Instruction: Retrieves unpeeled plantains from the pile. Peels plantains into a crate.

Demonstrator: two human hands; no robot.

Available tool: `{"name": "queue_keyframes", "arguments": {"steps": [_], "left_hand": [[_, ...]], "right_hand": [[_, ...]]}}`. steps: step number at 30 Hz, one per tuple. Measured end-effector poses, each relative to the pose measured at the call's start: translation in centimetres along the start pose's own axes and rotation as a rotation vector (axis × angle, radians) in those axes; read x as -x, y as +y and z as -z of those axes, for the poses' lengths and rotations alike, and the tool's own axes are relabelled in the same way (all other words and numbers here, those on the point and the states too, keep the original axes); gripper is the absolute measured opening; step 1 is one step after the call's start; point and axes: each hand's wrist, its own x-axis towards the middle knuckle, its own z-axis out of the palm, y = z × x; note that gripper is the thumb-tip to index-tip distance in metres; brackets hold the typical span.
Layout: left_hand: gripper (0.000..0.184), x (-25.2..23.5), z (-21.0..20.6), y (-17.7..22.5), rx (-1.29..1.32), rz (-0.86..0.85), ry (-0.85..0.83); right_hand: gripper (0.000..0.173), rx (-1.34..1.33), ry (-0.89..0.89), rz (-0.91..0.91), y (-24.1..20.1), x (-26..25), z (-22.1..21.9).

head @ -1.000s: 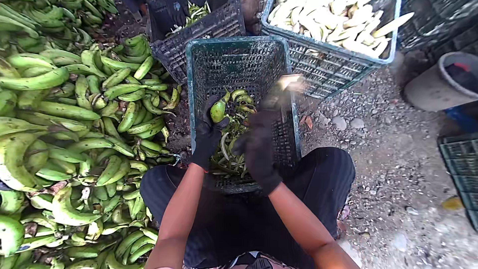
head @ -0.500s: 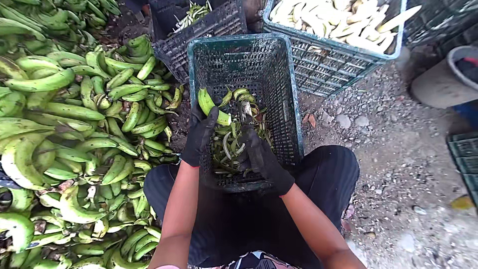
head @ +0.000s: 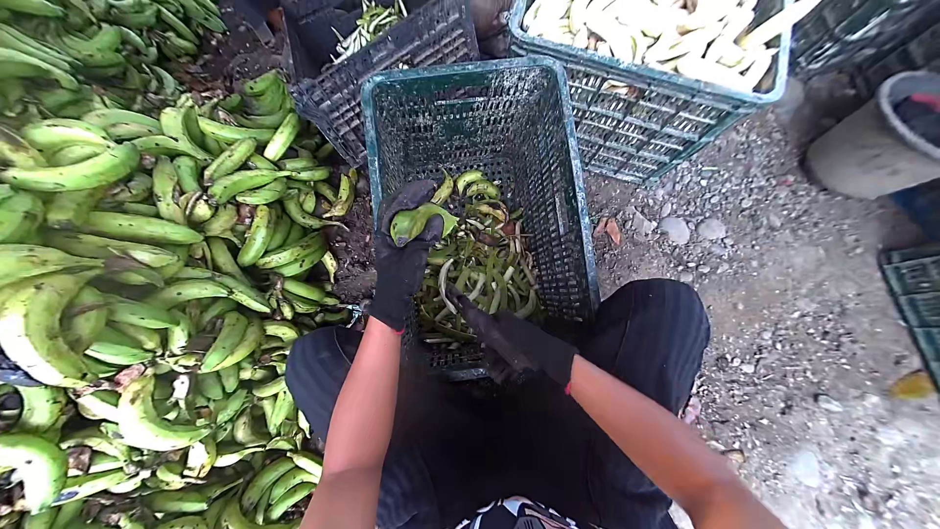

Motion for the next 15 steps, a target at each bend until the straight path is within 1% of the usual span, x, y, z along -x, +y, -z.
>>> {"name": "queue_keyframes", "arguments": {"steps": [1,3,4,6,7,8,9,10,11,12,13,15], "left_hand": [[0.049,-0.2,0.1,0.0,0.036,-0.011,-0.014],[0.056,-0.2,0.5,-0.2,0.118,0.001,-0.058],[0.058,-0.1,0.8,-0.3,0.156,0.017,-0.083],[0.060,-0.3,0.9,-0.5,0.165,0.046,-0.095],[0.065,-0.5,0.9,-0.7,0.161,0.064,-0.101],[0.079,-0.5,0.9,-0.8,0.174,0.097,-0.094],[0.097,-0.5,0.8,-0.8,0.202,0.125,-0.078],[0.110,-0.4,0.6,-0.7,0.235,0.155,-0.042],[0.113,-0.4,0.4,-0.3,0.242,0.175,-0.001],[0.108,-0.3,0.5,-0.2,0.216,0.184,0.011],[0.096,-0.1,0.6,-0.3,0.200,0.203,0.026],[0.087,0.0,0.7,-0.5,0.251,0.276,0.047]], "right_hand": [[0.070,-0.064,0.026,-0.010,0.4,0.0,0.4],[0.069,-0.139,0.101,0.083,0.3,0.0,1.5],[0.067,-0.136,0.139,0.179,-0.2,0.2,2.0],[0.058,-0.084,0.230,0.430,-1.5,0.6,3.3],[0.061,-0.034,0.267,0.562,-1.8,0.5,4.0],[0.067,0.017,0.288,0.652,-2.4,0.3,4.5],[0.071,0.087,0.284,0.716,-3.0,0.2,5.0],[0.070,0.174,0.301,0.748,-3.7,0.0,5.2],[0.068,0.287,0.338,0.755,-4.4,-0.1,5.4],[0.067,0.418,0.382,0.743,-5.0,-0.3,5.5],[0.066,0.553,0.414,0.707,-5.5,-0.6,5.5],[0.069,0.719,0.436,0.658,-6.1,-0.8,5.2]]}}
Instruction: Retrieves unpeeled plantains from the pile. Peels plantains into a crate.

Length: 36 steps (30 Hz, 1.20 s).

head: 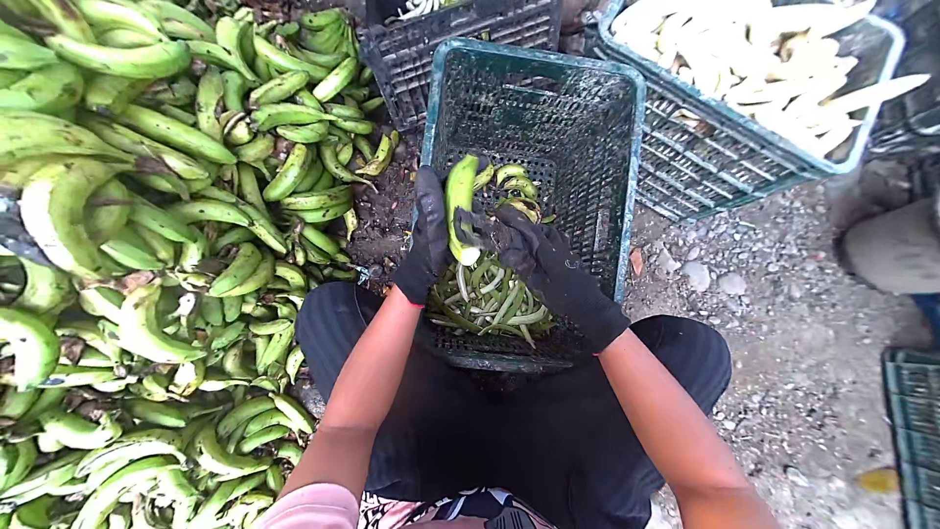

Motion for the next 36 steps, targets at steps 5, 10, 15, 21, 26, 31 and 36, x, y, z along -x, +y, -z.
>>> {"name": "queue_keyframes", "arguments": {"steps": [5,10,15,21,26,31,36], "left_hand": [[0.089,-0.1,0.0,0.1,0.184,0.140,-0.013],[0.080,-0.7,-0.4,-0.1,0.113,0.163,0.141],[0.057,0.6,-1.1,-0.5,-0.117,0.180,0.197],[0.072,1.1,-1.1,-0.4,0.177,0.313,0.065],[0.064,-0.1,-0.3,-1.4,0.010,0.126,0.107],[0.073,-0.6,-0.4,-2.4,-0.045,0.146,0.117],[0.066,1.2,-1.1,-3.0,-0.052,0.328,0.039]], "right_hand": [[0.084,0.162,0.234,0.090,-0.2,0.0,-1.7],[0.065,0.040,0.152,-0.092,-0.7,-0.9,-2.5],[0.058,0.023,0.330,-0.235,-0.7,-4.3,-3.1],[0.053,-0.225,0.403,-0.231,0.1,-5.5,0.3],[0.063,0.006,0.202,-0.038,0.7,-1.8,0.4],[0.070,0.064,0.175,-0.060,2.4,0.9,-2.0],[0.063,0.079,0.219,-0.276,2.1,-1.9,-2.6]]}}
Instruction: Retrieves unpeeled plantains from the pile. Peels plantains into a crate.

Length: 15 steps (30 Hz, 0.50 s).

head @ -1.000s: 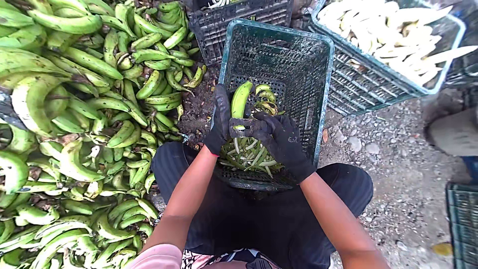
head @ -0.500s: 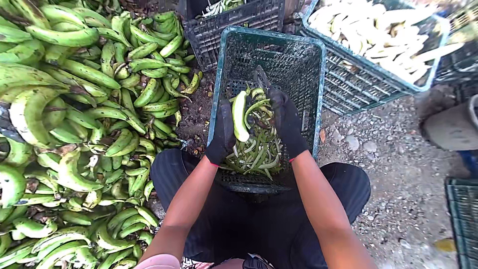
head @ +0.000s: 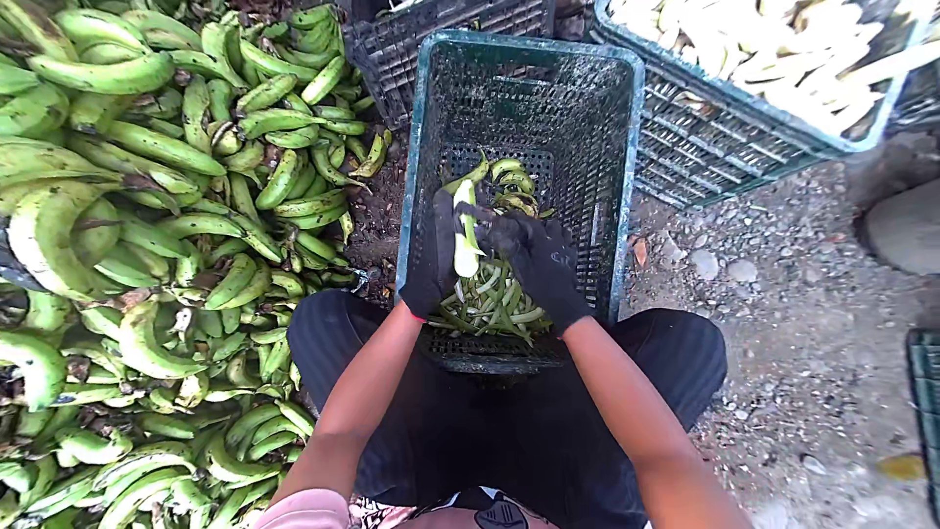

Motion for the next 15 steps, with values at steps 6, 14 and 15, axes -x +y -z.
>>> {"name": "queue_keyframes", "arguments": {"steps": [6,14,15], "left_hand": [[0.076,0.8,-0.7,-0.8,-0.125,0.062,-0.132],[0.061,-1.4,0.8,1.5,-0.035,-0.272,0.364],[0.061,-1.3,1.0,1.5,-0.045,-0.279,0.355]], "right_hand": [[0.060,-0.207,0.131,-0.060,1.9,-2.4,0.6],[0.059,-0.035,-0.087,0.089,-0.2,2.7,-0.9],[0.060,-0.014,-0.074,0.090,-0.4,2.7,-1.0]]}}
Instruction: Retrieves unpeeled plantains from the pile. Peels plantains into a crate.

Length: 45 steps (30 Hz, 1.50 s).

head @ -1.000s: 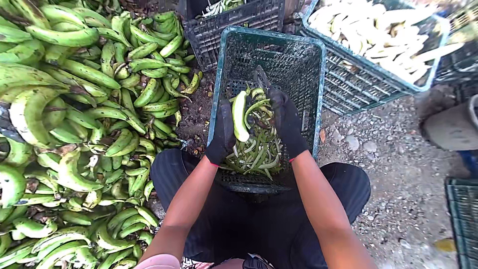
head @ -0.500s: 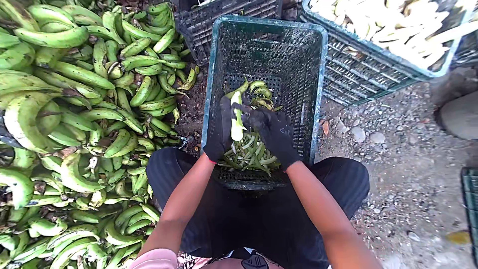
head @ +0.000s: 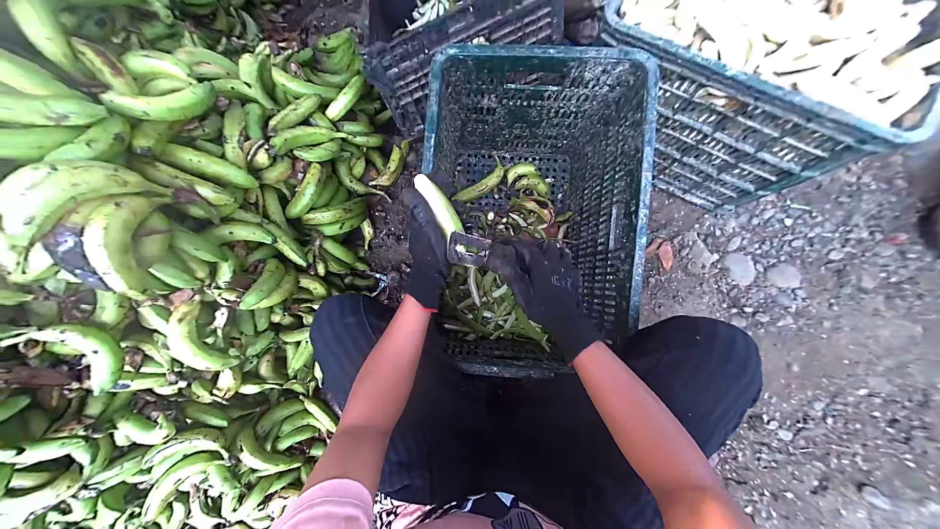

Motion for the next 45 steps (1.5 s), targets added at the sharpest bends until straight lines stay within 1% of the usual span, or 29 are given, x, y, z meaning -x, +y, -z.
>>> {"name": "queue_keyframes", "arguments": {"steps": [2,5,6,7,8,9,10,12,14,15,17,18,19,20,22,23,27,29,31,32,33,34,35,36,38,40,42,44,45], "left_hand": [[0.062,0.8,0.3,-0.5,0.004,0.052,-0.135],[0.058,2.8,-0.7,-1.6,-0.080,0.356,-0.393],[0.061,3.6,-1.0,-1.6,-0.167,0.407,-0.465],[0.062,4.2,-1.1,-1.6,-0.261,0.386,-0.501],[0.065,4.3,-1.1,-1.7,-0.308,0.323,-0.485],[0.067,3.9,-1.3,-2.0,-0.280,0.228,-0.369],[0.065,3.3,-1.5,-2.0,-0.191,0.143,-0.228],[0.065,2.0,-1.2,-1.3,-0.010,-0.006,-0.018],[0.062,1.0,-1.4,-0.7,0.122,-0.086,0.236],[0.061,0.9,-1.1,-0.6,0.156,-0.099,0.325],[0.058,1.1,-0.5,-0.5,0.204,-0.090,0.386],[0.056,1.2,-0.6,-0.2,0.252,-0.069,0.379],[0.057,1.2,-0.6,-0.2,0.294,-0.061,0.321],[0.059,1.4,-0.4,-0.4,0.280,-0.065,0.215],[0.070,1.3,-0.1,-1.3,0.172,-0.033,0.014],[0.071,1.1,-0.2,-1.6,0.119,0.006,-0.050],[0.062,0.7,-0.3,-1.6,-0.021,0.096,-0.165],[0.062,0.2,0.4,-1.9,-0.077,0.135,-0.279],[0.063,0.5,0.2,-1.2,-0.284,0.221,-0.406],[0.060,1.3,-0.2,-0.3,-0.419,0.271,-0.465],[0.062,2.1,-0.5,0.5,-0.515,0.335,-0.535],[0.063,2.8,-0.7,0.9,-0.555,0.371,-0.584],[0.064,3.1,-0.8,0.5,-0.538,0.377,-0.567],[0.066,2.9,-0.7,0.0,-0.471,0.372,-0.507],[0.068,1.7,-0.6,-0.4,-0.329,0.295,-0.306],[0.061,0.9,-0.9,0.1,-0.250,0.198,-0.024],[0.054,0.8,-1.4,0.5,-0.016,0.154,0.193],[0.044,1.0,-1.4,0.4,0.275,0.159,0.287],[0.040,1.2,-1.3,0.7,0.375,0.180,0.311]], "right_hand": [[0.061,0.019,0.030,-0.053,0.0,-1.0,-0.2],[0.063,0.005,0.149,-0.173,0.8,-3.2,0.3],[0.061,-0.020,0.167,-0.218,1.1,-3.6,0.8],[0.059,-0.036,0.176,-0.254,1.3,-3.8,1.2],[0.057,-0.050,0.174,-0.262,1.4,-3.6,1.5],[0.055,-0.068,0.159,-0.243,1.2,-3.3,1.6],[0.054,-0.082,0.134,-0.217,1.0,-2.6,1.4],[0.051,-0.112,0.093,-0.111,0.3,-0.6,0.2],[0.052,-0.122,0.070,-0.045,-0.4,0.4,-1.3],[0.054,-0.110,0.071,-0.027,-0.8,0.5,-1.8],[0.061,-0.087,0.085,0.008,-1.2,0.2,-2.5],[0.062,-0.093,0.077,0.010,-1.3,0.1,-2.5],[0.061,-0.111,0.070,0.011,-1.2,0.1,-2.5],[0.060,-0.139,0.065,0.016,-0.9,0.0,-2.3],[0.058,-0.190,0.085,0.016,-0.5,0.0,-1.6],[0.059,-0.177,0.104,0.012,-0.3,0.1,-1.3],[0.072,0.009,0.176,-0.015,0.3,0.2,-1.0],[0.070,0.012,0.170,-0.054,0.1,-0.6,-0.8],[0.063,-0.034,0.123,-0.119,0.7,-2.1,-0.5],[0.061,-0.077,0.094,-0.140,1.2,-2.9,-0.3],[0.060,-0.131,0.054,-0.155,1.7,-3.4,0.0],[0.061,-0.193,0.023,-0.156,2.1,-3.7,0.3],[0.063,-0.250,0.003,-0.156,2.4,-3.8,0.4],[0.063,-0.316,-0.008,-0.159,2.3,-3.6,0.5],[0.064,-0.362,0.029,-0.140,1.8,-2.9,0.3],[0.068,-0.265,0.116,-0.067,0.9,-1.8,-0.5],[0.069,-0.124,0.151,0.054,0.1,-0.1,-1.3],[0.071,-0.023,0.234,0.157,-0.3,0.2,-2.2],[0.075,0.016,0.266,0.189,-0.5,0.1,-2.6]]}}
